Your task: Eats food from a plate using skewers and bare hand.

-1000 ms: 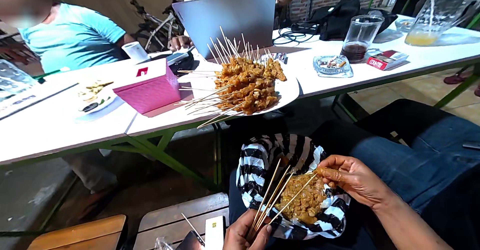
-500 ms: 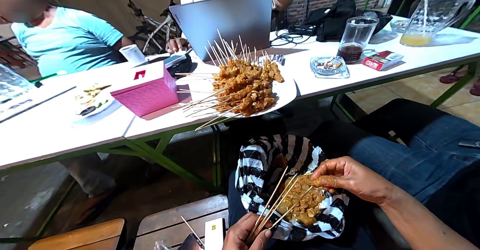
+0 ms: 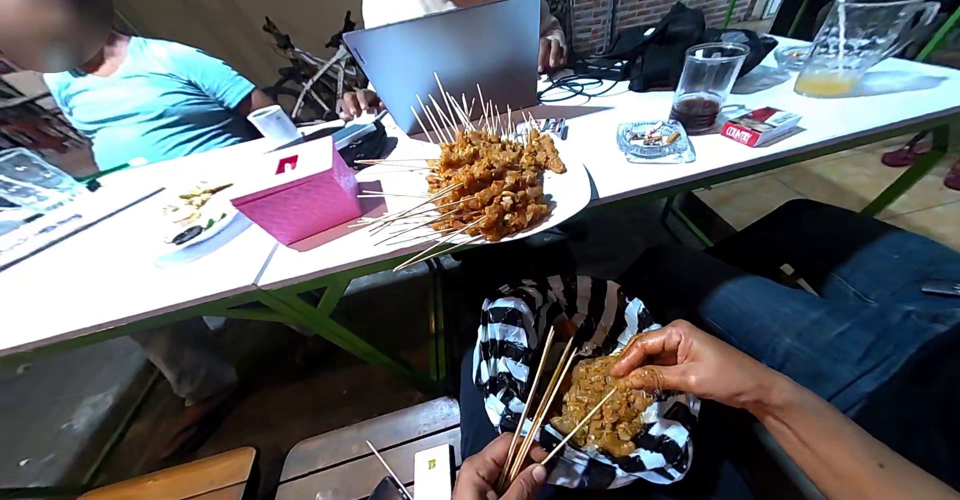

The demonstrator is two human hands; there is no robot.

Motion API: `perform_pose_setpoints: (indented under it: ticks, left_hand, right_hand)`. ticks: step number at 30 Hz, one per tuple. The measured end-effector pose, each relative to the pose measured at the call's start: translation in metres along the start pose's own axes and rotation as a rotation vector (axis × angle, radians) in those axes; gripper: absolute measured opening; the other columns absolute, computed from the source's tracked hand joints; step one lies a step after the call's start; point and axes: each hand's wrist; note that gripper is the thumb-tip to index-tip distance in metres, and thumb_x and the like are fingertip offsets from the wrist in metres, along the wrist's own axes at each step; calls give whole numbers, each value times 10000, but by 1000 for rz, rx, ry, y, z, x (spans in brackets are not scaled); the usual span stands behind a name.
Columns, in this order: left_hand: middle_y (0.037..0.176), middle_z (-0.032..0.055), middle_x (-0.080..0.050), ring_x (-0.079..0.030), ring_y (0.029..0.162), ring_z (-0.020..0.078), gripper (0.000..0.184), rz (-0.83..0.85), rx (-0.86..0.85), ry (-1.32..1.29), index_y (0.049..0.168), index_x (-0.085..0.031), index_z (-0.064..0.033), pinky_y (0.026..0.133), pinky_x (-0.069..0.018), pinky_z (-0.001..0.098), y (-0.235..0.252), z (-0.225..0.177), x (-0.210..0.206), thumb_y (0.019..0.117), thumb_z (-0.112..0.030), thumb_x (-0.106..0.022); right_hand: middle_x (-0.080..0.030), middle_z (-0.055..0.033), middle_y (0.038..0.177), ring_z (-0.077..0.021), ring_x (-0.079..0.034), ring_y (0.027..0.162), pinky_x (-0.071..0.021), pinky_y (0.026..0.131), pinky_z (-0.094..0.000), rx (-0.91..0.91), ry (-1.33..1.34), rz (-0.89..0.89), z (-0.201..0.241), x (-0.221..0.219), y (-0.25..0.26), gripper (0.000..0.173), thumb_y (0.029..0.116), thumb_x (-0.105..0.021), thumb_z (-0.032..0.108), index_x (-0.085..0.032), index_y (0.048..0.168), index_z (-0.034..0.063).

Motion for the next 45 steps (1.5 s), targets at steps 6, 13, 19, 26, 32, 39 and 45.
perform_pose_setpoints:
  ticks: [6,13,19,26,32,39,45]
  left_hand:
    - [814,-59,-664,-551,625,-18,140,-63,6,-34,1011,-721,-59,563,-462,159,-1,-4,-3,917,21,-655]
    - [850,-42,-657,-565,668,-12,103,-37,-17,21,991,-732,-42,591,-476,161,-1,-4,0,917,-2,-673]
    - [818,-63,-634,-527,624,-23,120,-47,18,-23,996,-729,-56,560,-449,153,-1,-7,-4,918,6,-664]
    - [832,-68,-649,-526,620,-28,137,-82,-9,-18,1010,-731,-55,549,-444,151,-3,-9,-1,917,19,-661]
    - [824,-69,-637,-529,624,-30,129,-63,-30,7,1018,-728,-55,553,-451,150,-2,-6,-4,923,4,-665]
    - [815,-68,-627,-523,620,-25,119,-56,-30,16,1012,-730,-55,549,-443,152,-3,-5,-3,924,-4,-668]
    - [833,-63,-638,-537,642,-22,115,-48,-36,29,1004,-732,-50,566,-454,152,-4,-8,-1,922,-3,-667]
  right_hand:
    - [-756,24,912,-61,-714,775,-615,741,-228,32,70,-147,3,1,0,129,871,-754,9,-750,994,45]
    - [-750,28,892,-54,-705,754,-608,717,-221,15,94,-49,2,-2,2,121,846,-753,-25,-741,931,61]
    - [-751,22,917,-56,-709,775,-611,729,-222,-8,126,-72,1,-12,1,184,834,-761,-33,-742,1001,42]
    - [-727,-8,960,-110,-714,801,-619,744,-274,-54,127,-224,4,-1,-9,309,830,-711,-37,-681,1126,47]
    - [-766,-12,869,-114,-739,748,-640,733,-280,24,249,-285,1,-3,-10,181,870,-690,-78,-749,983,50]
    - [-771,-12,854,-116,-744,724,-643,707,-271,-10,254,-243,2,-6,-9,142,870,-711,-69,-751,937,50]
    - [-770,-31,837,-122,-747,714,-643,695,-272,-131,359,-182,6,-7,-8,134,907,-668,-56,-742,937,52]
Point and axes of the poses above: each hand's wrist, its own y-axis towards the middle knuckle, its own x-axis out of the back of the hand, z = x × y
